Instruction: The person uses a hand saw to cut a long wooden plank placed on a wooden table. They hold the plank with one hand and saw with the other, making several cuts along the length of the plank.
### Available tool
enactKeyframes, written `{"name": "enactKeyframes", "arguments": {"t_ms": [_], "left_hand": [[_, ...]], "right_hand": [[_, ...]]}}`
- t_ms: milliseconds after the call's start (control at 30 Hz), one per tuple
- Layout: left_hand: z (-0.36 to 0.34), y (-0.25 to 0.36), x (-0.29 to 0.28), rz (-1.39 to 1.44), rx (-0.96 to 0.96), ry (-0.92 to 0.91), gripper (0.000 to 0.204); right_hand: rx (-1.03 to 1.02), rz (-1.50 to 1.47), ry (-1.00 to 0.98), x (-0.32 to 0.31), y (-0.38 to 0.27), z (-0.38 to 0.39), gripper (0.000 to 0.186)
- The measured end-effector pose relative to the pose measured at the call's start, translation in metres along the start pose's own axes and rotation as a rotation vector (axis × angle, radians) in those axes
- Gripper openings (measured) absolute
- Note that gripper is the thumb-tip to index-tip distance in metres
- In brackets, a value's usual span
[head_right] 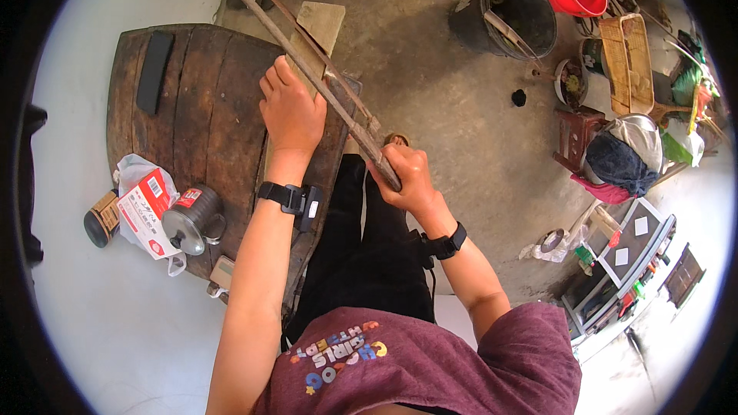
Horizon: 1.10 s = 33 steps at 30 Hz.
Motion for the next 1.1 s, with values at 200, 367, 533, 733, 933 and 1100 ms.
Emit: {"name": "enactKeyframes", "arguments": {"t_ms": [200,367,533,733,933,1100], "left_hand": [[0.004,0.002,-0.001,-0.095,0.042,0.107,0.077],[0.004,0.003,0.003,-0.136,0.073,0.101,0.078],[0.003,0.001,0.004,-0.142,0.076,0.102,0.08],[0.005,0.002,0.001,-0.126,0.06,0.056,0.085],[0.004,0.004,-0.003,-0.117,0.114,0.054,0.086],[0.0,0.002,-0.003,-0.097,0.052,0.024,0.086]], "right_hand": [[0.004,0.003,-0.018,-0.009,-0.004,-0.003,0.019],[0.025,-0.062,0.019,-0.017,-0.01,0.006,0.018],[-0.009,-0.056,0.004,-0.007,-0.001,0.009,0.013],[-0.007,-0.028,0.018,-0.011,0.004,0.05,0.01],[0.073,-0.089,-0.025,-0.039,0.013,0.085,0.011],[0.013,-0.055,-0.056,-0.044,0.019,0.057,0.011]]}}
Point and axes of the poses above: each hand's wrist, its own z-axis away from the middle knuckle, its own x-axis out of the palm, y = z × x, the point moved 3 cm from there along -z, towards the middle knuckle, and after that the axes turned 1 degree about z, right-handed, at the moved point
